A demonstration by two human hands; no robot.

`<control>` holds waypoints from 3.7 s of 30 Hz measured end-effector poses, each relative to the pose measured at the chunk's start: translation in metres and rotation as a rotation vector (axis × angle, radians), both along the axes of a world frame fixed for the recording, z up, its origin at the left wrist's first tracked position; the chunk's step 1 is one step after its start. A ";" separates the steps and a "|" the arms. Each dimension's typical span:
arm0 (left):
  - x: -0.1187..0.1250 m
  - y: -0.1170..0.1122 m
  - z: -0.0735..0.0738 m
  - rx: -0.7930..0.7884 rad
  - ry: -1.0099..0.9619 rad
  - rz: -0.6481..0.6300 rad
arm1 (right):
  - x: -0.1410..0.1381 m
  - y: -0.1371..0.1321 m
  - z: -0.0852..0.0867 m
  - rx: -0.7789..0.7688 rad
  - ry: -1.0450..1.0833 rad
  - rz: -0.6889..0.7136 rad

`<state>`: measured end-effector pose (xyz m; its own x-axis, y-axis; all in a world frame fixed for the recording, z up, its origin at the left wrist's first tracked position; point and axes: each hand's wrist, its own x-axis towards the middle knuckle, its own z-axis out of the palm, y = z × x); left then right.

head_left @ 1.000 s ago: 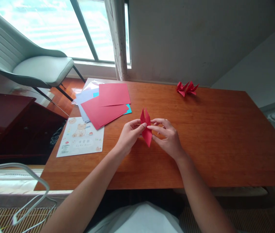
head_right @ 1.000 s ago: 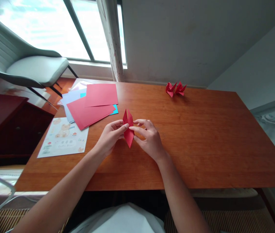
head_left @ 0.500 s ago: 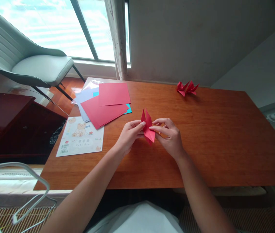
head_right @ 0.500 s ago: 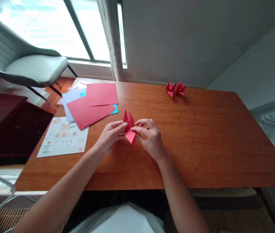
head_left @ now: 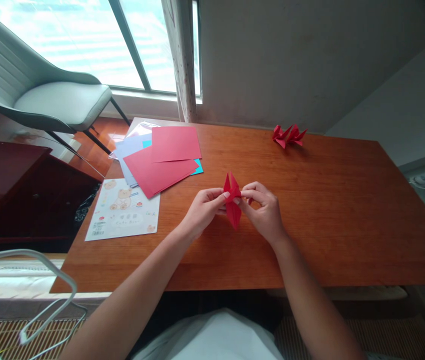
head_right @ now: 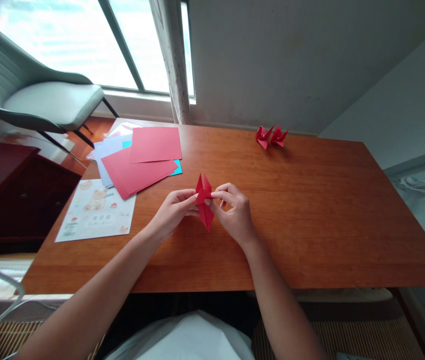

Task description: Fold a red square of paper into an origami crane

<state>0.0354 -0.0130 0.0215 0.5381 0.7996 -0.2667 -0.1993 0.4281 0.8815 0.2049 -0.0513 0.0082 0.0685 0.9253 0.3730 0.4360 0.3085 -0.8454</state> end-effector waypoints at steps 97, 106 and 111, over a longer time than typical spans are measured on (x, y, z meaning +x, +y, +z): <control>0.000 -0.004 -0.004 1.065 0.364 0.327 | -0.005 -0.004 0.003 -0.028 0.319 -0.034; 0.001 -0.007 0.000 1.048 0.363 0.340 | -0.002 -0.004 0.004 0.016 0.247 -0.087; 0.001 -0.007 0.002 1.041 0.334 0.349 | -0.003 -0.007 0.006 0.050 0.210 -0.100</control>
